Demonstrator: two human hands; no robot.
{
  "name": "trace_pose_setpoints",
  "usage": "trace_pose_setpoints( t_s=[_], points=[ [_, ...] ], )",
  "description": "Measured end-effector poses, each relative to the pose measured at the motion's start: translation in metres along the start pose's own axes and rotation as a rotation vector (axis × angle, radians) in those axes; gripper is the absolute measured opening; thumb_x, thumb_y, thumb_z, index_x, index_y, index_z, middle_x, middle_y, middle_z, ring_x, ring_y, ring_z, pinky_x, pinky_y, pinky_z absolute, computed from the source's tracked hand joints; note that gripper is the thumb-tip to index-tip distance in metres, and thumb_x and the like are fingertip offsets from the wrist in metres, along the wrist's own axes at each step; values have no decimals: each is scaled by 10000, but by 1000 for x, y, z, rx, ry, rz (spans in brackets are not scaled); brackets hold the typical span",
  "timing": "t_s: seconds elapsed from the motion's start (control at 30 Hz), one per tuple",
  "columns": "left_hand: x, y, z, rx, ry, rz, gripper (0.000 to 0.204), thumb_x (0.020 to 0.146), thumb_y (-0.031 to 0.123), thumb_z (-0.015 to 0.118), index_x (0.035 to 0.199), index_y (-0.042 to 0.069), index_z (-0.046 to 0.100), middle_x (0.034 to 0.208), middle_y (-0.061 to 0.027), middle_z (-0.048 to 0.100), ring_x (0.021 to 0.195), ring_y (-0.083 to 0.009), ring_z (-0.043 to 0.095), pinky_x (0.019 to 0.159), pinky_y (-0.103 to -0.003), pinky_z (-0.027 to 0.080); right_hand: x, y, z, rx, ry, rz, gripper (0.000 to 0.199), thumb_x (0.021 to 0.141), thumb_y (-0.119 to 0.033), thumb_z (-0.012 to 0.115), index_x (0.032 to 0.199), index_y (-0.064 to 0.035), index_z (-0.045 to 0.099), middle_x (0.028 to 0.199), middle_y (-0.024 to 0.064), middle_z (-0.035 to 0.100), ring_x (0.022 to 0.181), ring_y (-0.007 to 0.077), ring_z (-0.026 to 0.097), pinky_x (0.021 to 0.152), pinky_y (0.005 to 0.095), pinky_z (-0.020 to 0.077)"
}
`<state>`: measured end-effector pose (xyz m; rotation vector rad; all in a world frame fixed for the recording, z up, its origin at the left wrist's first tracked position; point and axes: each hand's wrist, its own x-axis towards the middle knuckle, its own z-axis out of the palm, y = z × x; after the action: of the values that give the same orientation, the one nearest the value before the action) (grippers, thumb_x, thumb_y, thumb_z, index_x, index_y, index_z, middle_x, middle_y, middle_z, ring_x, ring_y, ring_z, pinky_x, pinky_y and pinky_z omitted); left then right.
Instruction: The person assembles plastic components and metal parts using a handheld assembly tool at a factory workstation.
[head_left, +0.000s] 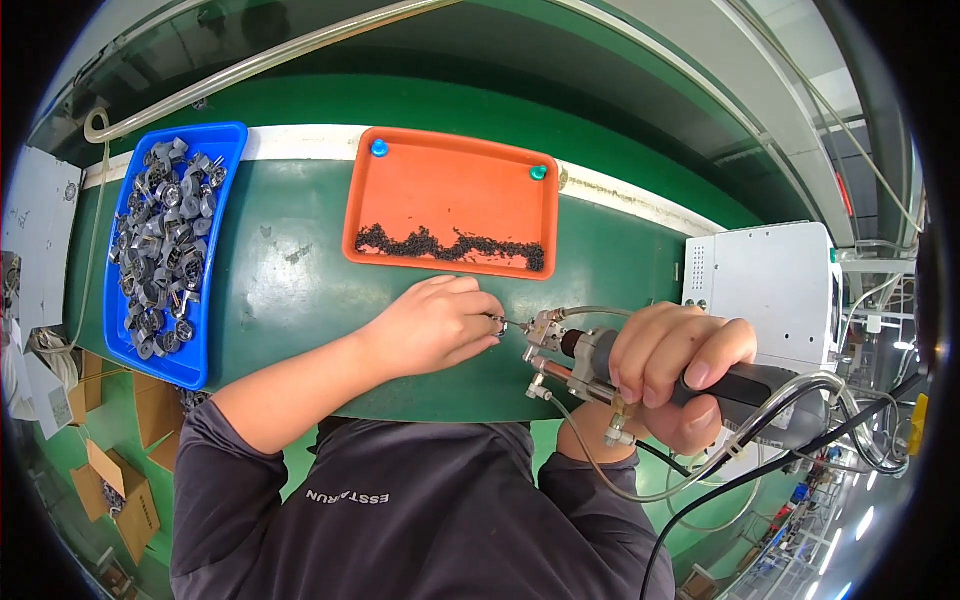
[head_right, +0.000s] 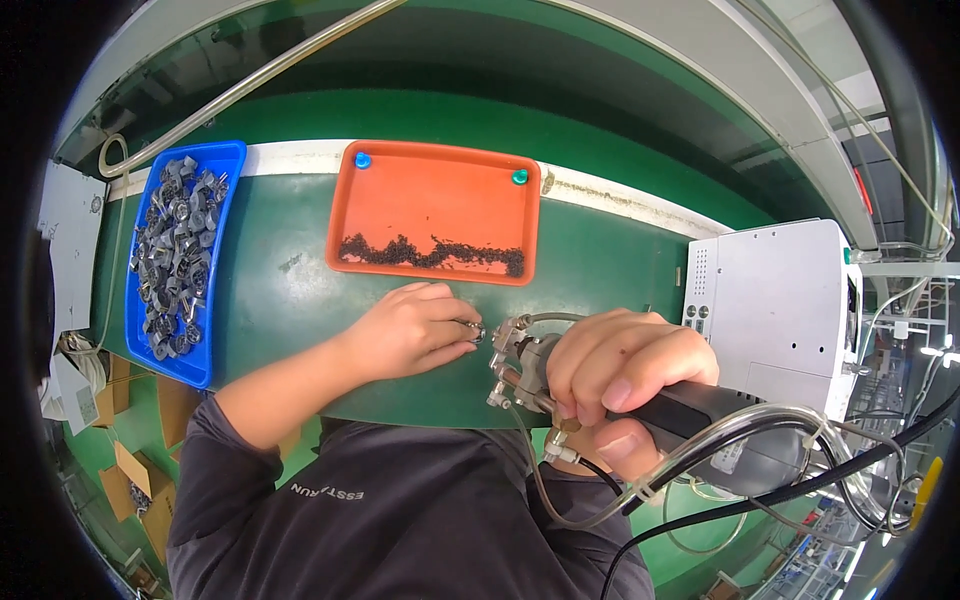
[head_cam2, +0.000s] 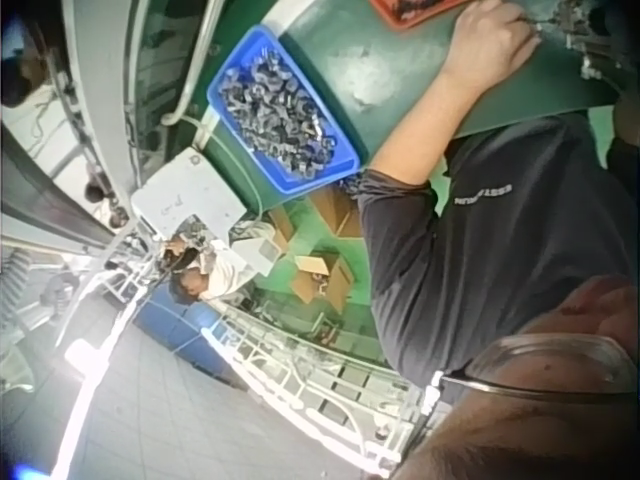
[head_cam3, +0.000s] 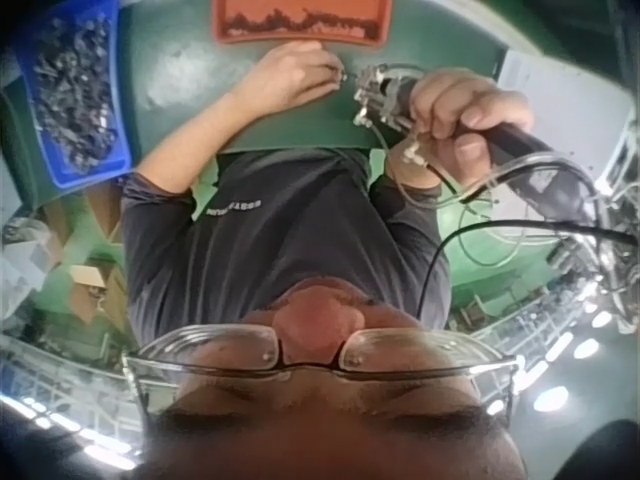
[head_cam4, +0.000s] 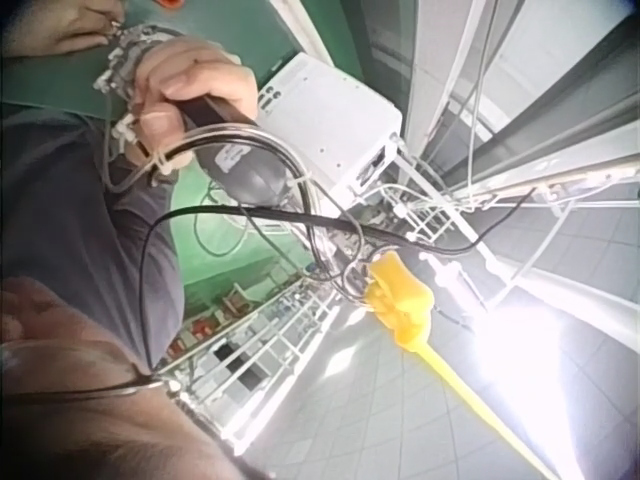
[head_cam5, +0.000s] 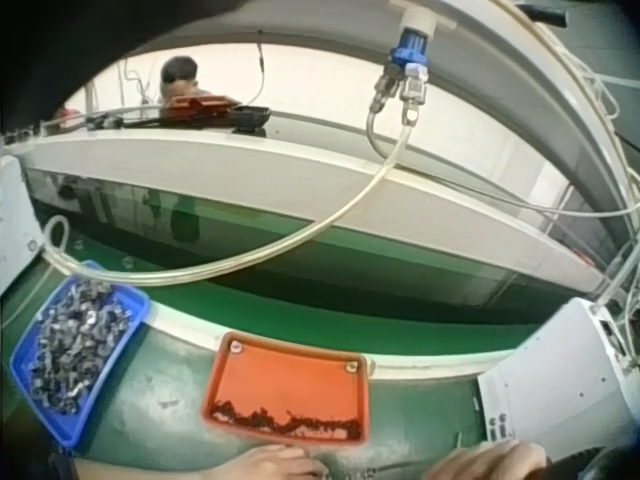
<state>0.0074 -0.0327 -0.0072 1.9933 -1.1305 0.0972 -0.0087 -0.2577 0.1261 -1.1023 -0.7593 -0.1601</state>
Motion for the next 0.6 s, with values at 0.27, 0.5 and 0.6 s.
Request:
trace_pose_setpoints(
  t_s=[0.27,0.5,0.6],
  points=[
    [2,-2,0,-14,-8,-1,122,838,162,754,843,45,720,1020,-37,684,910,-220,635,806,-382,538,11,7,9,-89,-22,32,258,951,-218,694,959,-83,474,606,13,542,453,147,523,426,296,446],
    [1,-3,2,5,9,37,133,844,158,741,811,35,703,1002,-61,692,907,-247,644,792,-393,541,21,17,46,-163,214,168,286,807,-88,761,823,-56,477,550,60,500,437,159,453,423,293,394],
    [4,0,-3,-3,8,59,132,847,171,739,842,40,721,1006,-44,696,914,-238,646,814,-389,546,14,14,28,-63,122,78,277,761,-25,780,852,-21,519,580,65,535,451,167,493,428,311,429]
  ],
)
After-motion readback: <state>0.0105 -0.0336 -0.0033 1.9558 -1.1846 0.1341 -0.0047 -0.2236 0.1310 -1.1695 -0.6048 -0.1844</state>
